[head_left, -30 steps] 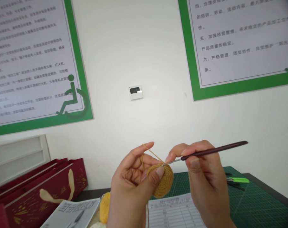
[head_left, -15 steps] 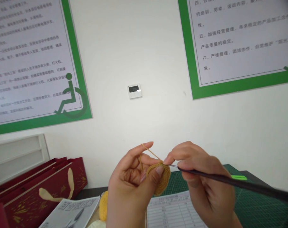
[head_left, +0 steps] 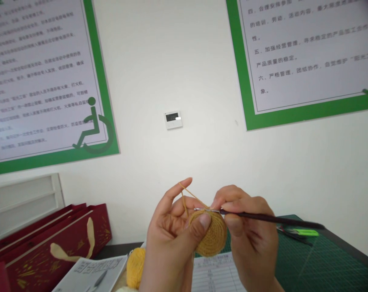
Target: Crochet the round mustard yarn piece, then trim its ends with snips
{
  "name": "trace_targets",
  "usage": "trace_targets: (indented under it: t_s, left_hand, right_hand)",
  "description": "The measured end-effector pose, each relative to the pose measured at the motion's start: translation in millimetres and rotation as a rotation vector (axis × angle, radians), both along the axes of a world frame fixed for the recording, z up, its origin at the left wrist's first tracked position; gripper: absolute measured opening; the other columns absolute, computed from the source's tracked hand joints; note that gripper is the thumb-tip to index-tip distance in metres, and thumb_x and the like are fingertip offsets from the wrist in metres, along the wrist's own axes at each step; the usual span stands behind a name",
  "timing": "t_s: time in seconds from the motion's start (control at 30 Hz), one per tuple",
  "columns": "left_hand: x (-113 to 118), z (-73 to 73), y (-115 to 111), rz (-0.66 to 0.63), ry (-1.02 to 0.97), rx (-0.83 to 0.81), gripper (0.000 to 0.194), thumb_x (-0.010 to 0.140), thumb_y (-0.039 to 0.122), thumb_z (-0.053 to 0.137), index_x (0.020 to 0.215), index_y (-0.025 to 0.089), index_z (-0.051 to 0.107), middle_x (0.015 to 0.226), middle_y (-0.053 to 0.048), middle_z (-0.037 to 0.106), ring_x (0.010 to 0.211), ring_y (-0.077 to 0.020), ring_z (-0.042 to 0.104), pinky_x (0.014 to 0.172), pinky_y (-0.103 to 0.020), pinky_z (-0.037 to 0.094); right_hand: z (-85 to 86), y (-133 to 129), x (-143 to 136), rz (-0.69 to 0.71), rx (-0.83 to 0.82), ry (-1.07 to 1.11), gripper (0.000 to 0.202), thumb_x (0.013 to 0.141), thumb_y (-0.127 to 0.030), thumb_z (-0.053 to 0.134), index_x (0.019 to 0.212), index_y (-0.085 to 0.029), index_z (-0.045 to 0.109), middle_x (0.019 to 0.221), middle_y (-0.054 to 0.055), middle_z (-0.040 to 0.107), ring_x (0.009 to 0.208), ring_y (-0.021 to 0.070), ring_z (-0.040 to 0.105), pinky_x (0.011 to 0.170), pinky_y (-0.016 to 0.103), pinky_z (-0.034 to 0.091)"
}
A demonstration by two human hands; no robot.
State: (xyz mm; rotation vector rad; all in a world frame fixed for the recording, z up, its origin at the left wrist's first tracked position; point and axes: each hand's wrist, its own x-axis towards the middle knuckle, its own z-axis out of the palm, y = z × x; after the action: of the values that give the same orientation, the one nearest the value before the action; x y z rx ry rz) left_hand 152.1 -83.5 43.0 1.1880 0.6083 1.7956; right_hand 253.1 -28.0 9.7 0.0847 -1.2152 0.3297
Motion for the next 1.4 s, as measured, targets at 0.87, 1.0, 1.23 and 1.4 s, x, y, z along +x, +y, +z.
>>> trace_targets:
  t_s: [0.87,1.0,1.23,1.4]
  left_hand:
    - [-4.2,1.5,-1.3,0.011,0.081,0.016,0.059,0.071,0.010,0.084,0.126,0.022,0.067,0.072,0.000,0.068,0.061,-0.0095,0.058,0.059,-0.019,0.046]
    - [-2.1,0.1,-1.0,0.021,0.046,0.012,0.061,0.070,0.011,0.085,0.127,0.024,0.067,0.073,0.001,0.067,0.063,-0.0093,0.059,0.060,-0.018,0.048]
    - [-2.4,-0.6,-0.9,-0.106,-0.039,-0.058,0.058,0.072,0.006,0.083,0.127,0.020,0.070,0.079,-0.001,0.067,0.068,-0.0098,0.061,0.068,-0.020,0.052]
    - [-11.8,0.7,1.8,-0.399,-0.091,-0.148,0.056,0.071,0.000,0.080,0.124,0.017,0.072,0.078,0.000,0.063,0.067,-0.0082,0.061,0.066,-0.018,0.052]
  right_hand:
    - [8.0,-0.1,9.2,0.660,-0.635,-0.183,0.034,0.095,-0.047,0.059,0.075,-0.021,0.049,0.071,-0.003,0.050,0.067,0.0113,0.046,0.064,0.025,0.041]
    - [5.5,0.7,4.3,0.517,-0.417,-0.186,0.021,0.094,-0.036,0.063,0.082,-0.023,0.053,0.078,-0.003,0.055,0.067,0.0111,0.050,0.061,0.025,0.042]
    - [-1.5,7.9,14.0,-0.620,0.350,-0.166,0.038,0.077,0.006,0.067,0.104,-0.021,0.068,0.092,0.003,0.068,0.081,0.0177,0.060,0.072,0.038,0.050]
    - [-2.6,1.7,1.7,0.169,-0.064,-0.003,0.007,0.099,-0.025,0.057,0.099,-0.026,0.064,0.078,-0.001,0.060,0.074,0.0163,0.057,0.067,0.034,0.046]
